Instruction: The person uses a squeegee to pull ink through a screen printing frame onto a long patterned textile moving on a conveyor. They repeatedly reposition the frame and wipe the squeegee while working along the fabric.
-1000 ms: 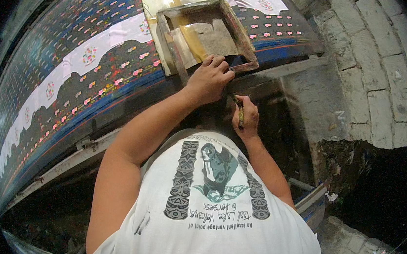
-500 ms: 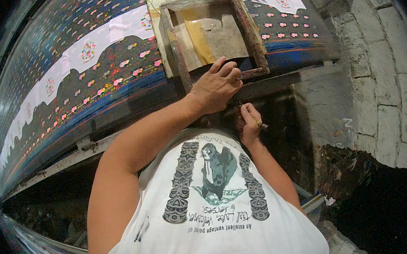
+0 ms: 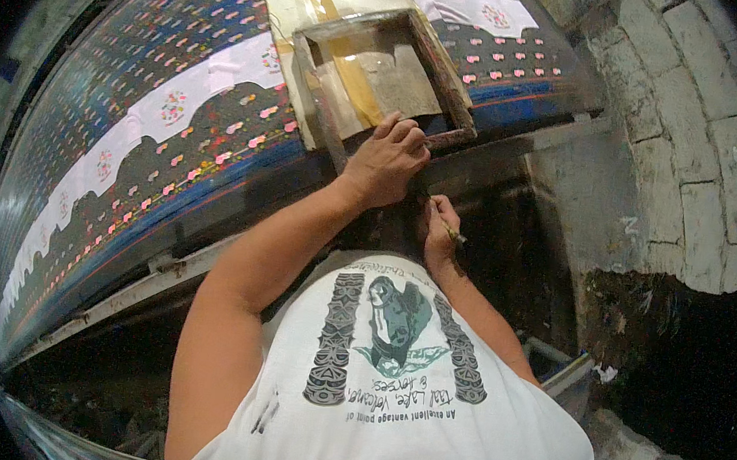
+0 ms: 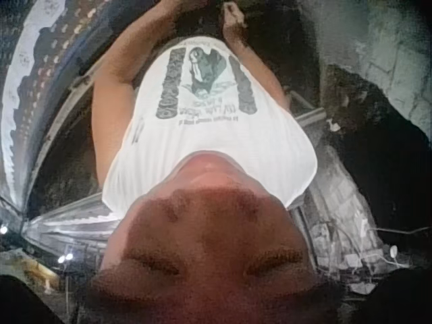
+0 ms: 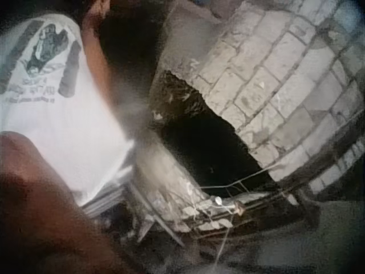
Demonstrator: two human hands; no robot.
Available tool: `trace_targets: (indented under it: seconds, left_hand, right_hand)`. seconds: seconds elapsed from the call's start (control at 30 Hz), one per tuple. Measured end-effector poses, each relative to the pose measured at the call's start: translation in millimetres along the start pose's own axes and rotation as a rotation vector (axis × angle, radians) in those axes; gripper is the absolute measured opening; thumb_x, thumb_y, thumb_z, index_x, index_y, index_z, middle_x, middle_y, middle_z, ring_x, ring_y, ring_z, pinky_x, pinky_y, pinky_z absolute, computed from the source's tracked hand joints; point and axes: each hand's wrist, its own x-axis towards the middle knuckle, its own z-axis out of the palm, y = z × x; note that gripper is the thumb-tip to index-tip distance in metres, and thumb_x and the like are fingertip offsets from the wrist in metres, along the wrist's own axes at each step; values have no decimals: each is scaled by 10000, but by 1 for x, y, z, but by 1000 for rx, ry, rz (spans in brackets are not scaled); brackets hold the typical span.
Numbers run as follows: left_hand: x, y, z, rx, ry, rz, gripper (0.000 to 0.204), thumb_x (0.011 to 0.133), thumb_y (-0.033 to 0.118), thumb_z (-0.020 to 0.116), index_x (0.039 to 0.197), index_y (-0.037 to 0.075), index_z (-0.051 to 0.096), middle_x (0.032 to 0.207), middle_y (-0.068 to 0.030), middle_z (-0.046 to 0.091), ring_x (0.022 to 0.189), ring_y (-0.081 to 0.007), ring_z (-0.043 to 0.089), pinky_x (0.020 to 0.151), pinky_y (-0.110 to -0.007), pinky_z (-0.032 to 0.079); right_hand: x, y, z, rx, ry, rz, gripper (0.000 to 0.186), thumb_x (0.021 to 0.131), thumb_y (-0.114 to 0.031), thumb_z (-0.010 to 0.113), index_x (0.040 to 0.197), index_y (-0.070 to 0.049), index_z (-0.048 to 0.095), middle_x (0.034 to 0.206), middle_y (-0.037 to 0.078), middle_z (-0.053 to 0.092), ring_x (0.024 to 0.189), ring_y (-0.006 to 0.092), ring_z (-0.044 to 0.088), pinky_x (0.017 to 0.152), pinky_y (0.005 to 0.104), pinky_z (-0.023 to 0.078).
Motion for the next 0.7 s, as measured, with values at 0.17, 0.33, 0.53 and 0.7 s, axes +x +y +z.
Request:
trace_targets:
  seconds: [0.17, 0.33, 0.53, 0.7]
  left_hand:
    - [-6, -3, 15, 16, 134, 2, 384, 839, 154, 752, 1213, 69, 775, 1314, -154, 627, 1437, -365, 542, 1362, -550, 295]
    - [-17, 7, 4, -319, 111, -133, 577, 746, 48, 788, 1319, 88, 744, 1386, -161, 663, 1426, -394, 576, 1274, -534, 418]
    - [-47, -30, -7, -293, 488, -407, 584, 809, 55, 812, 1385, 45, 714, 1395, -223, 701, 1320, -447, 662, 1174, -535, 529]
    - [-44, -40, -27, -183, 467, -954, 716, 894, 213, 855, 1518, -16, 590, 1412, -284, 681, 1277, -500, 693, 1112, -578, 565]
  right_hand:
    - [-18, 36, -23, 19, 100, 94, 227, 1181, -300, 631, 1083, -97, 661, 764, -65, 532, 618, 67, 469, 564, 286, 373]
    - [-56, 36, -42, -39, 331, 17, 245, 1172, -256, 676, 1298, -46, 662, 753, -35, 531, 600, 54, 470, 541, 286, 410]
    - [-50, -2, -38, -271, 342, -332, 536, 1188, -150, 630, 1696, -58, 484, 871, 5, 644, 644, 61, 521, 549, 259, 457]
    - [6, -58, -62, -549, 199, -706, 369, 1206, -124, 595, 1568, -79, 648, 950, 18, 721, 697, 72, 561, 620, 272, 497]
